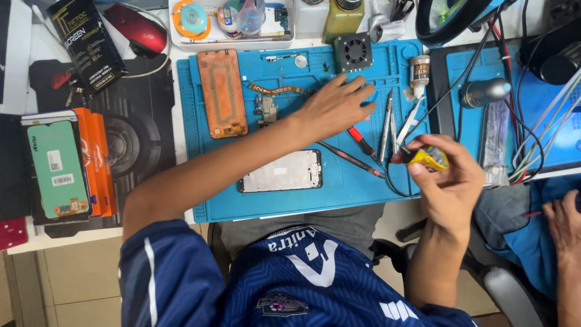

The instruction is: The person cleans the inside of a disassembled smartphone frame with a brush and wipes it with a tissue. They then apply adhesive tape and dispense glue along the frame edges using a syringe.

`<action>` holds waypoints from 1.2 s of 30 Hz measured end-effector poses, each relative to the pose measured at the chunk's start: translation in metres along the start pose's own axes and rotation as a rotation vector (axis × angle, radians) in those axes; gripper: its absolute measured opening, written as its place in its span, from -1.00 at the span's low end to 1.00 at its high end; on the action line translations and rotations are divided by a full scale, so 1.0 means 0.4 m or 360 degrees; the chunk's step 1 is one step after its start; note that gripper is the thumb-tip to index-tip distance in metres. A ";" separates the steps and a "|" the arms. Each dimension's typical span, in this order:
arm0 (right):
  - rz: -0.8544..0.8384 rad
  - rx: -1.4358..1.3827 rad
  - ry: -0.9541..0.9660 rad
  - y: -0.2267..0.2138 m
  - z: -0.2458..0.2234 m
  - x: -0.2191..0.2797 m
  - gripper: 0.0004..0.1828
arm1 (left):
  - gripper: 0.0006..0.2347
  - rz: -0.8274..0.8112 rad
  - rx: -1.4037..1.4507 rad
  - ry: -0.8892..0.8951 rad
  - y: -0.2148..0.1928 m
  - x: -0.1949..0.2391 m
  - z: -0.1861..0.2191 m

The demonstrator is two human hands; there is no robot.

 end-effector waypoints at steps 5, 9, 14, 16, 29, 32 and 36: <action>-0.0196 -0.0018 0.0121 0.064 0.032 0.017 -0.63 | -0.56 -0.0042 0.0361 -0.0197 -0.132 0.178 -0.010; -0.0306 -0.0139 0.0128 0.136 0.052 0.005 -0.65 | -0.37 -0.0246 0.0456 -0.0594 -0.241 0.398 -0.022; -0.0416 -0.0278 0.0200 0.219 0.079 0.012 -0.69 | -0.06 -0.0099 0.0369 -0.0897 -0.271 0.555 0.004; -0.0482 -0.0356 0.0151 0.254 0.079 0.013 -0.68 | -0.09 -0.0084 0.0434 -0.0974 -0.260 0.586 0.003; -0.0519 -0.0364 -0.0228 0.330 -0.028 0.029 -0.71 | -0.22 0.0841 0.1814 -0.0703 -0.310 0.497 0.018; -0.0454 -0.0096 -0.0379 0.357 -0.089 0.030 -0.69 | -0.23 0.0978 0.2794 -0.0596 -0.267 0.428 0.042; -0.0267 0.0280 -0.0467 0.371 -0.165 0.026 -0.67 | -0.30 0.0853 0.3683 -0.0408 -0.232 0.351 0.118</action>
Point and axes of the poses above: each hand's wrist, its own x-axis away from the middle knuckle, its own y-axis out of the palm, z = x × y, the point moved 7 cm from there along -x, towards the middle knuckle, and after that the axes turned 6 degrees about -y, right-handed, at the moved point
